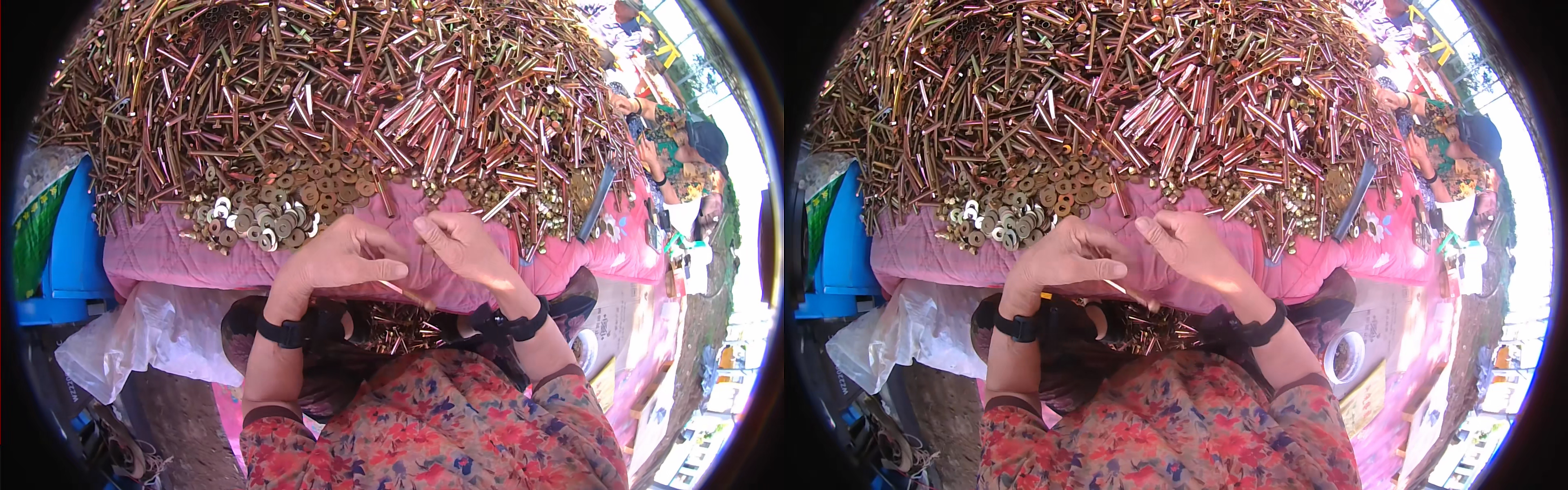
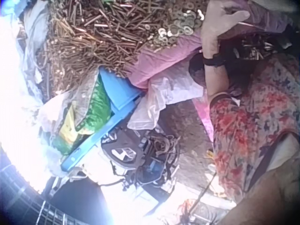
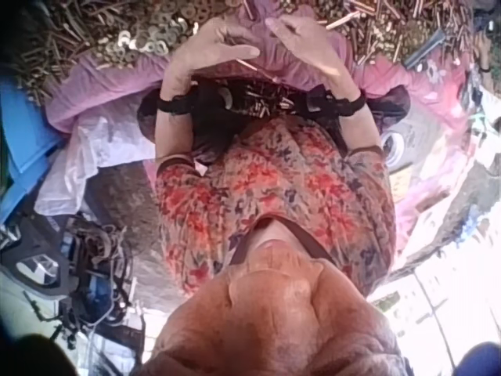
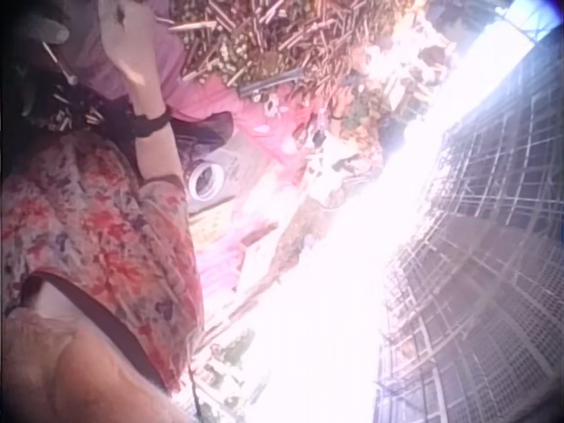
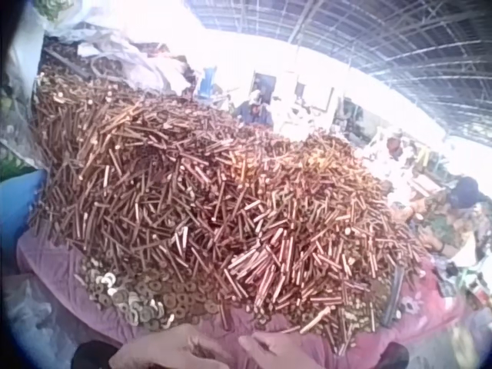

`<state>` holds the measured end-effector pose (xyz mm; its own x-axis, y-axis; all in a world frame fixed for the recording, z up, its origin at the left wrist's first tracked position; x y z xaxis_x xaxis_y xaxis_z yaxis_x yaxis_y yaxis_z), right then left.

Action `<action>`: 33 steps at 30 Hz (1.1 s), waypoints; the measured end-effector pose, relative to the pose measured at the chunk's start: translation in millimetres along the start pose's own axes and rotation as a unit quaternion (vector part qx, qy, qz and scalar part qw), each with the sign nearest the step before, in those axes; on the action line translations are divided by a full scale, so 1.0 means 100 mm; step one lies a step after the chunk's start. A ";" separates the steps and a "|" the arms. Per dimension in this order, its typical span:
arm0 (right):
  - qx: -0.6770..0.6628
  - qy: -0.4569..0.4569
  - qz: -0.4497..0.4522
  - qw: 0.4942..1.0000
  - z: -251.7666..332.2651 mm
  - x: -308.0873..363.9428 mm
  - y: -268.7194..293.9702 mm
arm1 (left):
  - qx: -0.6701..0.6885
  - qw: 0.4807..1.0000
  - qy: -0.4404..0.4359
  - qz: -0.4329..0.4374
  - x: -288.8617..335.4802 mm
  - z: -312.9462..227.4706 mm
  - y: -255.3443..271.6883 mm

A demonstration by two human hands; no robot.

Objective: Sorting and assembling small metal pins and washers from a large pile.

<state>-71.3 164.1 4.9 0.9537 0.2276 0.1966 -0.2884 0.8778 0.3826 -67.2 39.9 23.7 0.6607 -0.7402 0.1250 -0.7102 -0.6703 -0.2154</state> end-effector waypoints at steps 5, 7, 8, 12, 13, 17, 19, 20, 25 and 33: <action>0.081 0.066 -0.106 0.989 0.11 -0.10 0.13 | -0.551 0.753 -0.101 -0.345 -0.01 -0.62 0.82; 0.126 0.098 -0.119 0.980 0.23 -0.13 0.10 | -0.580 0.717 -0.064 -0.382 -0.08 -0.58 1.09; 0.127 0.099 -0.121 0.980 0.25 -0.16 0.08 | -0.605 0.678 -0.027 -0.416 -0.08 -0.55 1.23; 0.219 0.092 -0.103 0.966 0.29 -0.27 -0.06 | -0.609 0.657 0.037 -0.443 -0.16 -0.52 1.31; 0.235 0.095 -0.135 0.958 0.33 -0.28 -0.01 | -0.609 0.646 0.034 -0.459 -0.13 -0.53 1.32; 0.280 0.110 -0.182 0.936 0.40 -0.38 0.13 | -0.585 0.678 0.022 -0.445 -0.06 -0.52 1.34; 0.309 0.130 -0.172 0.926 0.46 -0.47 0.06 | -0.513 0.737 -0.022 -0.440 0.04 -0.45 1.42; 0.337 0.147 -0.164 0.915 0.51 -0.51 -0.01 | -0.436 0.789 -0.066 -0.429 0.07 -0.41 1.43; 0.430 0.210 -0.134 0.868 0.70 -0.72 -0.35 | 0.012 0.920 -0.056 -0.388 0.22 -0.11 1.21; 0.475 0.196 -0.097 0.852 0.63 -0.68 -0.41 | 0.349 0.904 -0.069 -0.238 0.11 0.15 0.85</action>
<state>-130.1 86.2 32.5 0.8931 0.4037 -0.1986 0.1162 0.2196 0.9687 -116.6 -24.8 -7.5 0.9092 -0.3309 0.2529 -0.0425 -0.6778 -0.7340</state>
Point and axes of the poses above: each hand's wrist, its own x-axis away from the middle knuckle, its own y-axis out of the back of the hand, z = x × y, the point moved 10 cm from there along -x, towards the middle knuckle, and after that the axes turned 4 degrees about x, right-handed, at the moved point
